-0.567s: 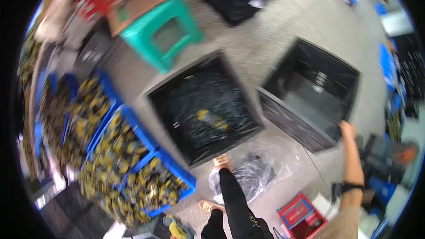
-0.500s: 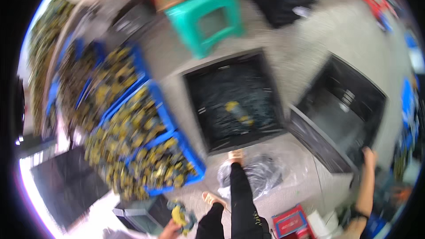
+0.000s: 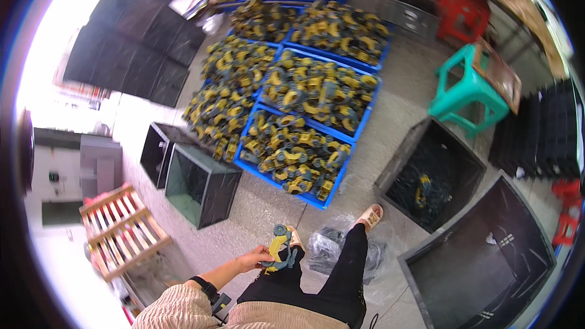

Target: Assembling toy construction vehicles from plastic components in a factory setting.

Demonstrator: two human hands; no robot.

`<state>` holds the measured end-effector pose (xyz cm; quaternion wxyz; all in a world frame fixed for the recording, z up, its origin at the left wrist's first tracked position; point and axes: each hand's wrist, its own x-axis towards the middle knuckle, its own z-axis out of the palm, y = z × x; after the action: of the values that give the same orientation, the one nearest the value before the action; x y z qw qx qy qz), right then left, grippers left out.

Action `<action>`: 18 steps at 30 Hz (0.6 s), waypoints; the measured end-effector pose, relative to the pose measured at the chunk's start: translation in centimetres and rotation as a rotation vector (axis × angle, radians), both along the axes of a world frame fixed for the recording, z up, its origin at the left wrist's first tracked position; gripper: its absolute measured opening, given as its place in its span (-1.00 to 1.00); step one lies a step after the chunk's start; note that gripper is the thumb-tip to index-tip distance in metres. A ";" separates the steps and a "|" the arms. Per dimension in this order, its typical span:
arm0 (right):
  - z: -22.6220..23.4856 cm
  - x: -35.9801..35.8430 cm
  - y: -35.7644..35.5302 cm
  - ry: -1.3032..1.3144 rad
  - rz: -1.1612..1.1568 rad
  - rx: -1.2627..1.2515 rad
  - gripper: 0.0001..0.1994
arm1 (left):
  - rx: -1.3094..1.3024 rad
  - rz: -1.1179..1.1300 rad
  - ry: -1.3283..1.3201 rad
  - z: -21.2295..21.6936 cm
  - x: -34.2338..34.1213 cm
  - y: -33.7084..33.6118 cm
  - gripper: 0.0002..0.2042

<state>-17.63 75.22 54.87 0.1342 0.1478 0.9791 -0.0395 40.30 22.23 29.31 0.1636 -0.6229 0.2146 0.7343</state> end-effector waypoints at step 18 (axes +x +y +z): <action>-12.8 25.1 -53.8 -0.800 1.010 -0.923 -0.57 | -0.196 1.238 -0.314 3.7 21.1 28.1 -0.60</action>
<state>7.46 21.39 42.04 0.5254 -0.3818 0.6900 -0.3196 61.45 50.31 33.03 -0.3183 -0.7435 -0.1448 0.5700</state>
